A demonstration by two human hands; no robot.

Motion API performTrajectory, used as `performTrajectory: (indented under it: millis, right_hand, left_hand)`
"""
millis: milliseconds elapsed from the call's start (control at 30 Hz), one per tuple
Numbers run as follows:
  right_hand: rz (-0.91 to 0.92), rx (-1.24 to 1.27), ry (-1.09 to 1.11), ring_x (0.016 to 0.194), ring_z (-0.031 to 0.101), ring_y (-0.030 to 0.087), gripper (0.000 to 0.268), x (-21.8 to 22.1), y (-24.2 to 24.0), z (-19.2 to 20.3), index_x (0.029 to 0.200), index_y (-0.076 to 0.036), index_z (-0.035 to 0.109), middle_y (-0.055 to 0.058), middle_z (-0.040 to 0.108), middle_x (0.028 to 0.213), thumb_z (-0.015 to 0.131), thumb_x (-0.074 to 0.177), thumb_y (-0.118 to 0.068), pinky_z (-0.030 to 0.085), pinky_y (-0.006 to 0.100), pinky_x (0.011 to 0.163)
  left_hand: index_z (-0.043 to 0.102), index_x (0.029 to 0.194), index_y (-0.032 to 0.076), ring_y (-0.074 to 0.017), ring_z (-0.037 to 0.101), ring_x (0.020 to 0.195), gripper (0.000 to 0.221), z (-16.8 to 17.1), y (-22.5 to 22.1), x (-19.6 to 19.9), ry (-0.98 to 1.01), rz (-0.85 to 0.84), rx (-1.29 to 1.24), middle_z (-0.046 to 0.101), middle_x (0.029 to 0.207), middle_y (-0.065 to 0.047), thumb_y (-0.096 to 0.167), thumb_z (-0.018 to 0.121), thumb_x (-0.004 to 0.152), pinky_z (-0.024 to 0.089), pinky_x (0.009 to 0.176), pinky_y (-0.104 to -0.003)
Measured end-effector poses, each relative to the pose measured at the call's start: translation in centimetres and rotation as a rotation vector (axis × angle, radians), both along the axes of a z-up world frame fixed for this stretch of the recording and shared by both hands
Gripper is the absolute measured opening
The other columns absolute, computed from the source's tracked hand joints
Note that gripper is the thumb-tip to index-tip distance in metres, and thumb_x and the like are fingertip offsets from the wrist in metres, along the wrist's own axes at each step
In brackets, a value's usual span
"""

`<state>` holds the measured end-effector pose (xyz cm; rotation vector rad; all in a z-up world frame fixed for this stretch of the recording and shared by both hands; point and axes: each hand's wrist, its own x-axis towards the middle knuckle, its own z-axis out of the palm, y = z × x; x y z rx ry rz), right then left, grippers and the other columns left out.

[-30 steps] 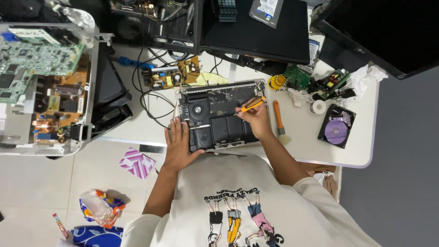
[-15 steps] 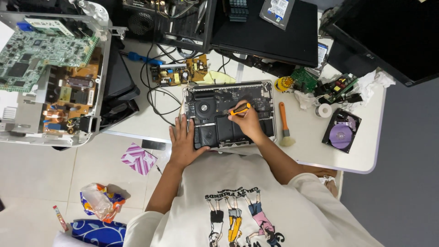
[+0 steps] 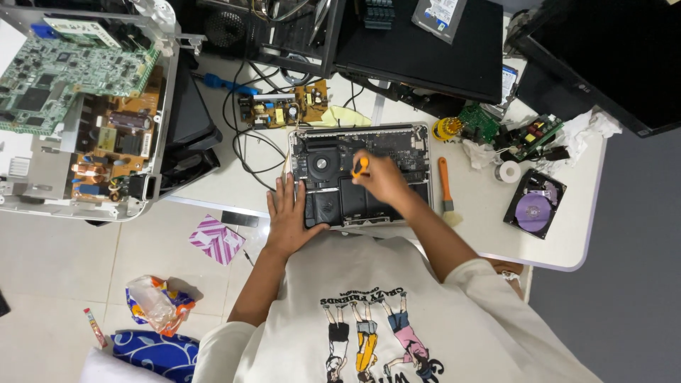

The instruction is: Opening a laptop and using a screwdriver to work on internal components

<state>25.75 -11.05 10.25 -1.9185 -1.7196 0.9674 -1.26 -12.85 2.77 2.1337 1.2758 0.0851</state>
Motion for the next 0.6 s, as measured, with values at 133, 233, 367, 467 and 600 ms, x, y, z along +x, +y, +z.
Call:
performTrajectory:
  millis: [133, 233, 367, 467, 600]
  right_hand:
    - [0.034, -0.169, 0.162, 0.092, 0.074, 0.04, 0.029, 2.3, 3.0, -2.9, 0.098, -0.007, 0.07, 0.02, 0.076, 0.091, 0.086, 0.074, -0.005, 0.058, 0.047, 0.077]
    - [0.048, -0.26, 0.281, 0.087, 0.074, 0.035, 0.034, 3.5, 4.6, -8.7, 0.099, -0.003, 0.07, 0.021, 0.075, 0.089, 0.087, 0.069, -0.001, 0.059, 0.046, 0.073]
    - [-0.027, -0.403, 0.433, 0.072, 0.072, 0.023, 0.034, 3.9, 5.5, -8.0, 0.104, 0.003, 0.066, 0.022, 0.073, 0.085, 0.081, 0.073, 0.006, 0.063, 0.033, 0.066]
    - [-0.057, -0.449, 0.48, 0.073, 0.075, 0.028, 0.049, 4.3, 5.8, -9.1, 0.117, 0.003, 0.06, 0.024, 0.073, 0.09, 0.084, 0.074, 0.005, 0.065, 0.036, 0.066]
    - [-0.041, -0.441, 0.497, 0.076, 0.075, 0.028, 0.054, 4.2, 5.6, -9.8, 0.124, 0.002, 0.057, 0.023, 0.072, 0.092, 0.082, 0.076, 0.005, 0.065, 0.036, 0.069]
  left_hand:
    - [0.012, 0.163, 0.012, -0.0408, -0.013, 0.155, 0.124, 0.3, 0.1, 0.0, 0.002, 0.0, -0.014, -0.008, 0.171, -0.018, 0.07, 0.074, 0.074, -0.006, 0.121, -0.067]
    - [0.013, 0.163, 0.012, -0.0411, -0.011, 0.155, 0.123, 0.3, 0.1, 0.0, 0.007, -0.003, 0.0, -0.007, 0.17, -0.018, 0.07, 0.075, 0.074, -0.004, 0.121, -0.067]
    - [0.012, 0.163, 0.012, -0.0411, -0.012, 0.155, 0.123, 0.4, 0.3, 0.1, 0.03, -0.001, -0.009, -0.007, 0.171, -0.017, 0.069, 0.075, 0.074, -0.004, 0.122, -0.067]
    - [0.014, 0.163, 0.011, -0.0405, -0.013, 0.155, 0.125, 0.3, 0.3, 0.1, 0.055, -0.007, -0.028, -0.007, 0.171, -0.018, 0.074, 0.073, 0.073, -0.006, 0.122, -0.066]
    - [0.012, 0.163, 0.009, -0.0415, -0.016, 0.154, 0.124, 0.6, 0.4, 0.2, 0.076, -0.021, -0.051, -0.009, 0.17, -0.018, 0.076, 0.07, 0.075, -0.009, 0.121, -0.065]
